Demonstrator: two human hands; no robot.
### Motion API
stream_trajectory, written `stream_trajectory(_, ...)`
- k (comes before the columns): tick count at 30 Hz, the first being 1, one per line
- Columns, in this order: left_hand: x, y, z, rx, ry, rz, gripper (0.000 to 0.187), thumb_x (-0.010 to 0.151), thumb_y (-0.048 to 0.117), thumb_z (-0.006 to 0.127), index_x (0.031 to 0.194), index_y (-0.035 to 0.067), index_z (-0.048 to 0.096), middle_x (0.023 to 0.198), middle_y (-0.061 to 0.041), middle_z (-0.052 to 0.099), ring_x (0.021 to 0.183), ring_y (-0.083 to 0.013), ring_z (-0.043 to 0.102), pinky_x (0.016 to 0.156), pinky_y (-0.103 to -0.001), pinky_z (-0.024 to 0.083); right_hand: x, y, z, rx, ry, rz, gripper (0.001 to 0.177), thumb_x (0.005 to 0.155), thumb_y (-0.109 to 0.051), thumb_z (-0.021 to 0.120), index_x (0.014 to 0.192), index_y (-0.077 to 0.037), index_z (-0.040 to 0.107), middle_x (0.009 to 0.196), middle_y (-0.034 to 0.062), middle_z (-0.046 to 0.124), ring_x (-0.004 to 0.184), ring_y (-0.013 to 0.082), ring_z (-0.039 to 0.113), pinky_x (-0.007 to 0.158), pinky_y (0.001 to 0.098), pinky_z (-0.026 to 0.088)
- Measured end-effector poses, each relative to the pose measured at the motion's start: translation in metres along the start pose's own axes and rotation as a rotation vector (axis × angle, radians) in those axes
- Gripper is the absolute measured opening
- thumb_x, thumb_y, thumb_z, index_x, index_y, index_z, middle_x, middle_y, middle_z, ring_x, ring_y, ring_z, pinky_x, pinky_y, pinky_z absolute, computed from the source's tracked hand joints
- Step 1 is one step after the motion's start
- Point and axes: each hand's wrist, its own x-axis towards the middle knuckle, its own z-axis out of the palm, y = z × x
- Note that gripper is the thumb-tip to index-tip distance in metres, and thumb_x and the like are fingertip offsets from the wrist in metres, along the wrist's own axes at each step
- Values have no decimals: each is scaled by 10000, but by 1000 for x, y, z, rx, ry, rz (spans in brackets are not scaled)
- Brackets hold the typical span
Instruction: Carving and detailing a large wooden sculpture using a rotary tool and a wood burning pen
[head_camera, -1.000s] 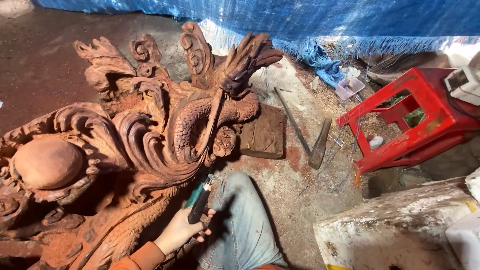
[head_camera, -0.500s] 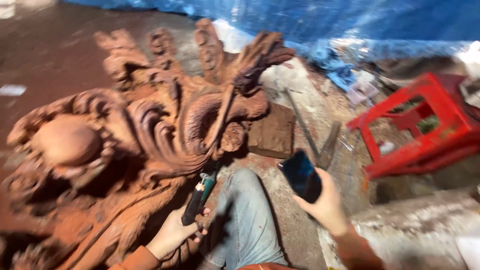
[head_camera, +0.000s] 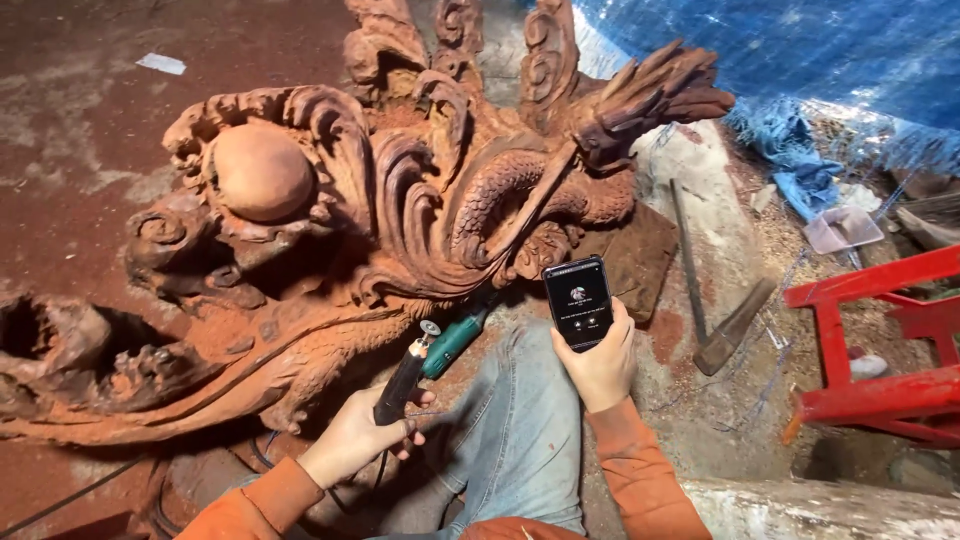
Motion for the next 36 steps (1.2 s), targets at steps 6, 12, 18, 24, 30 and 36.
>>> stream_trajectory(6,-3,-7,-5,18,20,27,513,783,-174,587,1286,-79,626,1257,-142,767,692,-236,728,505,-295,593,-2,-1,13,-16,20,22,943,701,-433,855,1431,-19,425,1245,207,573,967,379,645,771,464,545)
stream_trajectory(12,-6,-4,-4,41,23,21,539,781,-165,595,1312,-73,615,1253,-135,768,696,-235,738,505,-291,598,-7,0,17,9,23,15,943,703,-426,865,1427,-14,424,1258,217,578,1006,386,643,820,464,538)
stream_trajectory(18,-6,-7,-7,57,-7,67,595,796,-163,588,1378,-39,582,1246,-149,753,693,-235,745,498,-291,606,-32,20,23,215,-164,149,884,710,-354,879,1393,-13,433,1262,199,556,1051,337,640,897,418,525)
stream_trajectory(24,-16,-8,-7,7,1,39,432,793,-145,563,1217,-102,638,943,-183,717,710,-262,721,523,-312,570,-113,85,61,207,-449,485,996,678,-295,896,1471,-7,368,1274,237,558,1093,360,637,941,444,525)
stream_trajectory(30,-20,-3,-3,105,46,-35,435,822,-123,626,1242,-32,698,766,-154,708,653,-216,722,511,-277,546,-133,139,57,708,-580,708,764,864,-72,718,1529,20,355,1300,253,632,1063,277,696,861,309,586)
stream_trajectory(36,-23,2,-3,137,55,-50,472,813,-131,597,1255,-15,712,762,-207,768,548,-209,649,501,-279,515,-114,113,10,1028,-651,965,590,923,73,479,1508,60,401,1379,255,596,1170,291,619,991,359,508)
